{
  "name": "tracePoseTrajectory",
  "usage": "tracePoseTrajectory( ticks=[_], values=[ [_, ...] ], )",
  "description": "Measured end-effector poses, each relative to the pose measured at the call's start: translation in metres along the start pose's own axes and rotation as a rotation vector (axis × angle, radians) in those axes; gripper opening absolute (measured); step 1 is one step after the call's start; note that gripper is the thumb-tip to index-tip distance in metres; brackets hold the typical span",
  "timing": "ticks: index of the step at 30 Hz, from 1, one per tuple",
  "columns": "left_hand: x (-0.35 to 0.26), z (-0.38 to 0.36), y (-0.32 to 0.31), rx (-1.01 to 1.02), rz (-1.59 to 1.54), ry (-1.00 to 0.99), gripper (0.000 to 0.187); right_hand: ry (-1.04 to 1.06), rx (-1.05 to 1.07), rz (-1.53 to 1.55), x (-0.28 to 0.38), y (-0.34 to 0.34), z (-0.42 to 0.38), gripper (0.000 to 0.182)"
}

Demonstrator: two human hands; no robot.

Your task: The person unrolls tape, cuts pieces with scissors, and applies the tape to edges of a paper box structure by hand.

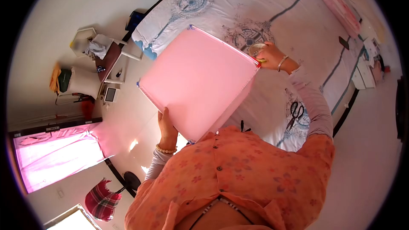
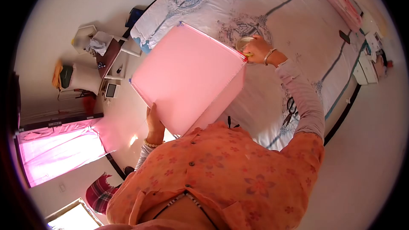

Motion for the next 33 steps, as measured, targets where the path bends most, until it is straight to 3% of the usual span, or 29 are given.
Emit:
tracePoseTrajectory(
  ticks=[6,9,15,20,22,24,28,31,33],
  values=[
    [-0.047,0.011,-0.035,0.232,0.151,-0.012,0.042,-0.144,-0.093,-0.051,0.029,0.044,-0.089,0.022],
    [-0.065,0.042,-0.055,0.344,0.202,0.0,0.044,-0.209,-0.275,-0.058,0.05,0.061,-0.126,0.023],
    [-0.068,0.125,-0.121,0.668,0.365,0.029,0.044,-0.533,-0.327,-0.176,0.116,0.039,-0.18,0.024],
    [0.003,0.236,-0.161,1.058,0.298,0.155,0.04,-0.792,-0.389,-0.184,0.147,-0.049,-0.178,0.024],
    [0.02,0.242,-0.177,1.073,0.427,0.15,0.041,-0.819,-0.409,-0.178,0.15,-0.075,-0.166,0.024],
    [0.057,0.276,-0.175,1.051,0.367,0.245,0.043,-0.934,-0.38,-0.142,0.149,-0.095,-0.156,0.024],
    [0.058,0.307,-0.151,1.083,0.348,0.272,0.046,-0.856,-0.353,-0.217,0.168,-0.093,-0.124,0.027],
    [0.053,0.316,-0.131,1.164,0.43,0.193,0.047,-0.878,-0.31,-0.291,0.175,-0.097,-0.115,0.027],
    [0.044,0.312,-0.111,0.921,0.666,-0.296,0.042,-0.865,-0.276,-0.297,0.174,-0.098,-0.114,0.027]
  ],
)
Point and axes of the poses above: each hand's wrist, its own z-axis towards the middle knuckle, its own y-axis out of the back of the hand, x = y × z, the point moved 1 cm from there along z, towards the middle knuckle, and after that the axes turned 8 degrees about -y, right-handed, at the moved point
